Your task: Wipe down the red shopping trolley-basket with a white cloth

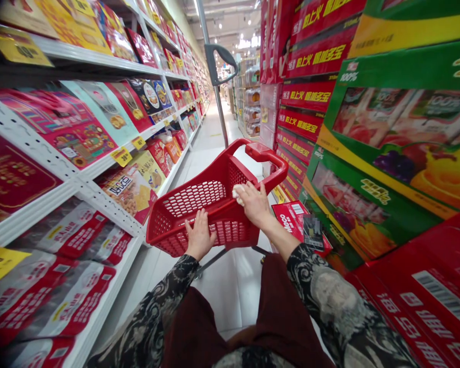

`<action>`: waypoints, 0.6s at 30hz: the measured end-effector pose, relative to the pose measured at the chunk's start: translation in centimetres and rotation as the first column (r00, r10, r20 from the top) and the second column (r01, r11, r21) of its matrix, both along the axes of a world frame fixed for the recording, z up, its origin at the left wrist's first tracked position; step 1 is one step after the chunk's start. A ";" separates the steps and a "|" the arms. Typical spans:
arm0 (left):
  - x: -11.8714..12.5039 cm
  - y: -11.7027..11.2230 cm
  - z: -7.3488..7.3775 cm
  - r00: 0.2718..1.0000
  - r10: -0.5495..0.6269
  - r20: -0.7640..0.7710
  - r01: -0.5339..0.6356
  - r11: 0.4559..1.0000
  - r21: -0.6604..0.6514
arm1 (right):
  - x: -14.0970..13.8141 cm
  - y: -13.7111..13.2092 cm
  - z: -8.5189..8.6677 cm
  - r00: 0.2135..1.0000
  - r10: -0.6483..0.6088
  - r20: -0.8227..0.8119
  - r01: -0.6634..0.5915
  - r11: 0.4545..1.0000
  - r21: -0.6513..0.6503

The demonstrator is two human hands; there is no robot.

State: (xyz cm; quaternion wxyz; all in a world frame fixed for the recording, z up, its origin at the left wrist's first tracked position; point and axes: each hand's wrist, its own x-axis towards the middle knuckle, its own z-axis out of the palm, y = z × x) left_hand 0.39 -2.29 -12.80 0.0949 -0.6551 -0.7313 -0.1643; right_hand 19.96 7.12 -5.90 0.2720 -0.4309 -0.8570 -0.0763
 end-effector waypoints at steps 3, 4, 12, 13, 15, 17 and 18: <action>-0.1 -0.1 0.1 1.000 -0.001 0.003 0.001 1.000 -0.012 | 2.9 2.4 1.6 0.984 -0.156 -0.087 0.157 0.988 0.006; -0.1 -0.1 0.1 1.000 0.004 0.011 -0.004 1.000 -0.012 | 4.0 3.2 2.2 0.966 -0.218 -0.138 0.220 0.975 0.003; 4.7 0.1 2.3 0.888 -0.259 0.379 0.218 0.965 0.147 | 2.1 -1.9 1.4 0.943 -0.140 -0.303 0.110 0.987 -0.113; 5.8 0.3 2.9 0.809 -0.320 0.493 0.268 0.947 0.175 | 0.9 -3.4 0.6 0.948 -0.094 -0.304 0.057 0.990 -0.128; 7.6 0.8 3.8 0.584 -0.384 0.715 0.318 0.919 0.234 | -0.9 -5.9 -0.8 0.951 -0.024 -0.309 -0.030 0.985 -0.170; 8.6 1.3 4.1 0.361 -0.360 0.860 0.307 0.917 0.255 | -1.6 -7.3 -1.8 0.947 0.005 -0.322 -0.075 0.976 -0.206; 8.8 1.5 4.0 0.275 -0.325 0.905 0.291 0.925 0.244 | -1.5 -7.5 -2.3 0.945 0.022 -0.325 -0.098 0.970 -0.222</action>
